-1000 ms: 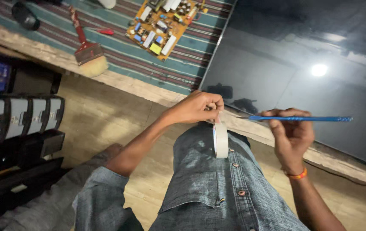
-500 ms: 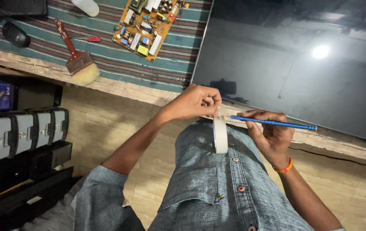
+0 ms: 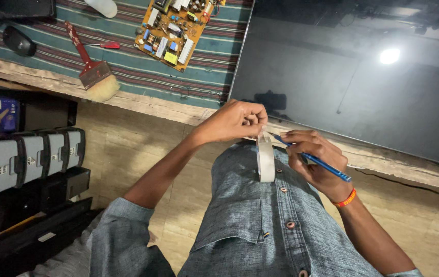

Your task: The person applies clear adhesive tape along the edges of a flat-screen TV panel using a roll of tape and a blue tool to cut it. They smooth the tape down with their fingers and repeat the process on multiple sides of the screen.

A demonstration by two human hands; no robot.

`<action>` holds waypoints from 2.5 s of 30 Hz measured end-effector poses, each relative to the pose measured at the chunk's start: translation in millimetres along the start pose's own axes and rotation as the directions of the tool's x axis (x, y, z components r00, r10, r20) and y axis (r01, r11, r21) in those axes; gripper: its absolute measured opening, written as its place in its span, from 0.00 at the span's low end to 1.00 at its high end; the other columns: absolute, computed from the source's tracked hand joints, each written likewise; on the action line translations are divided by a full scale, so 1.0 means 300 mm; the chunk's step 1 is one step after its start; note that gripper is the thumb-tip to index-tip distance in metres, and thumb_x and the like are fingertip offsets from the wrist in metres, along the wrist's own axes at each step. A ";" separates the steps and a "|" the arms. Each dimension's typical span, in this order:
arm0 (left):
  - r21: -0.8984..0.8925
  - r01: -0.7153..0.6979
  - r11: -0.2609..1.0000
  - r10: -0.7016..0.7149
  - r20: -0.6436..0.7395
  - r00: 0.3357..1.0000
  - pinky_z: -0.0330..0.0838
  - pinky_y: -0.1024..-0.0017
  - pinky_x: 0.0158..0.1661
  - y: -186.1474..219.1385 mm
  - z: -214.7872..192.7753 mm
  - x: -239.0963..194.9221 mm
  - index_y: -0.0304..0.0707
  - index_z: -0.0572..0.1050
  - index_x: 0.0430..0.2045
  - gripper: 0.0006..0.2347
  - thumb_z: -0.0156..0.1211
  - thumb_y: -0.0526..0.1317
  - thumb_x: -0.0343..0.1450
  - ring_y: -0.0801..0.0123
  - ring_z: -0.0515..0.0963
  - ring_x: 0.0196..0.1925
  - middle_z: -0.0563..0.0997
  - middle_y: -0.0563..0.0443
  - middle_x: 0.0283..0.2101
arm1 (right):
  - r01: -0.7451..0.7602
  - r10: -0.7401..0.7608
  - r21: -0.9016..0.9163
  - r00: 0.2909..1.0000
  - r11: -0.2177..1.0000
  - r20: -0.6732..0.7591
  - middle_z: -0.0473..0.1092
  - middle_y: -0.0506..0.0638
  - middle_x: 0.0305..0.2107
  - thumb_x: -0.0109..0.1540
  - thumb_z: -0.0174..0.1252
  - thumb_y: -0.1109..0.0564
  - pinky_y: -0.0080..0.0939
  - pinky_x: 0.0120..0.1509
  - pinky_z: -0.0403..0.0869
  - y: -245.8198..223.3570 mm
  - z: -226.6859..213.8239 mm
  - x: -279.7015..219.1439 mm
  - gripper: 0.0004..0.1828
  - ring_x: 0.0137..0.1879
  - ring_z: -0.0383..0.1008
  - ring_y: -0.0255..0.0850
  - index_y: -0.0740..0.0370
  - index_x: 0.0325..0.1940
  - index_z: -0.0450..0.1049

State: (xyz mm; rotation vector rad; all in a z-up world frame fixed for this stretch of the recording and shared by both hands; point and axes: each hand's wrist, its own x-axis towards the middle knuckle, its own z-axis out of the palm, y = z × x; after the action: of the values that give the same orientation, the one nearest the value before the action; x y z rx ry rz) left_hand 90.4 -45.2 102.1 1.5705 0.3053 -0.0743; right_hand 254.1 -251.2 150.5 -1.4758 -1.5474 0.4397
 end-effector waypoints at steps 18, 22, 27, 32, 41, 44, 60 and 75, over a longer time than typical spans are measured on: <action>-0.077 -0.023 0.997 0.012 -0.140 0.990 0.77 0.77 0.37 -0.005 0.040 -0.186 0.31 0.75 0.31 0.03 0.62 0.33 0.70 0.78 0.86 0.37 0.84 0.52 0.30 | -0.687 0.546 0.256 0.707 0.680 0.450 0.77 0.61 0.30 0.61 0.69 0.61 0.40 0.34 0.81 0.545 0.506 0.623 0.27 0.31 0.81 0.41 0.74 0.61 0.68; -0.093 0.007 0.996 -0.026 -0.200 0.980 0.76 0.78 0.36 -0.019 0.051 -0.246 0.32 0.75 0.31 0.03 0.61 0.32 0.70 0.80 0.85 0.37 0.84 0.53 0.29 | -0.608 0.600 -0.091 0.729 0.789 0.328 0.72 0.59 0.27 0.50 0.76 0.62 0.44 0.35 0.81 0.597 0.709 0.674 0.36 0.33 0.82 0.51 0.82 0.52 0.64; -0.142 0.032 0.989 -0.063 -0.223 0.973 0.72 0.77 0.35 -0.045 0.061 -0.277 0.31 0.74 0.29 0.04 0.64 0.32 0.69 0.81 0.78 0.33 0.80 0.53 0.28 | -0.455 0.530 -0.291 0.800 0.841 0.282 0.74 0.59 0.18 0.57 0.73 0.54 0.44 0.40 0.77 0.549 0.666 0.685 0.34 0.31 0.81 0.51 0.78 0.55 0.63; -0.141 -0.011 0.990 -0.025 -0.255 0.967 0.72 0.78 0.35 -0.042 0.048 -0.260 0.32 0.75 0.30 0.04 0.64 0.32 0.68 0.83 0.78 0.33 0.81 0.56 0.28 | -0.210 0.227 -0.094 0.941 0.973 0.250 0.70 0.57 0.24 0.69 0.62 0.47 0.48 0.34 0.68 0.331 0.329 0.410 0.18 0.27 0.70 0.46 0.67 0.40 0.75; -0.049 -0.005 0.999 -0.005 -0.204 0.979 0.70 0.78 0.32 -0.027 0.043 -0.158 0.31 0.75 0.29 0.03 0.64 0.32 0.68 0.83 0.75 0.30 0.79 0.55 0.25 | -0.702 0.590 0.645 0.669 0.301 0.452 0.68 0.44 0.40 0.66 0.58 0.54 0.36 0.55 0.67 0.066 0.278 -0.090 0.08 0.49 0.67 0.32 0.60 0.44 0.72; 0.009 0.046 0.999 -0.044 -0.178 0.983 0.68 0.77 0.30 -0.011 0.046 -0.114 0.31 0.75 0.29 0.05 0.65 0.33 0.67 0.81 0.73 0.27 0.78 0.54 0.23 | -0.664 0.647 0.723 0.639 0.190 0.417 0.68 0.43 0.38 0.65 0.58 0.59 0.34 0.51 0.66 0.071 0.280 -0.108 0.04 0.45 0.66 0.30 0.60 0.41 0.71; -0.086 -0.100 0.991 -0.007 -0.792 0.611 0.76 0.78 0.34 -0.304 -0.017 -0.122 0.31 0.76 0.38 0.02 0.59 0.30 0.75 0.75 0.82 0.33 0.81 0.52 0.34 | -0.566 0.761 0.823 0.515 -0.042 0.393 0.74 0.52 0.46 0.64 0.55 0.62 0.46 0.56 0.75 0.071 0.233 -0.114 0.01 0.49 0.73 0.42 0.61 0.38 0.72; 0.246 0.243 0.938 0.215 -0.966 0.146 0.66 0.72 0.30 -0.699 -0.255 -0.246 0.32 0.72 0.26 0.09 0.68 0.32 0.72 0.75 0.67 0.27 0.71 0.53 0.24 | -0.621 0.681 0.783 0.588 0.034 0.437 0.74 0.55 0.45 0.63 0.53 0.62 0.50 0.60 0.77 0.067 0.278 -0.085 0.02 0.57 0.76 0.46 0.60 0.38 0.72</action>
State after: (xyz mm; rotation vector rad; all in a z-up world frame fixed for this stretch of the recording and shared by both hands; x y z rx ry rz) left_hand -41.6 18.3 -81.8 1.7548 1.4778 1.0752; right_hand 195.9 -243.0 82.9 -1.1149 -0.1692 1.5204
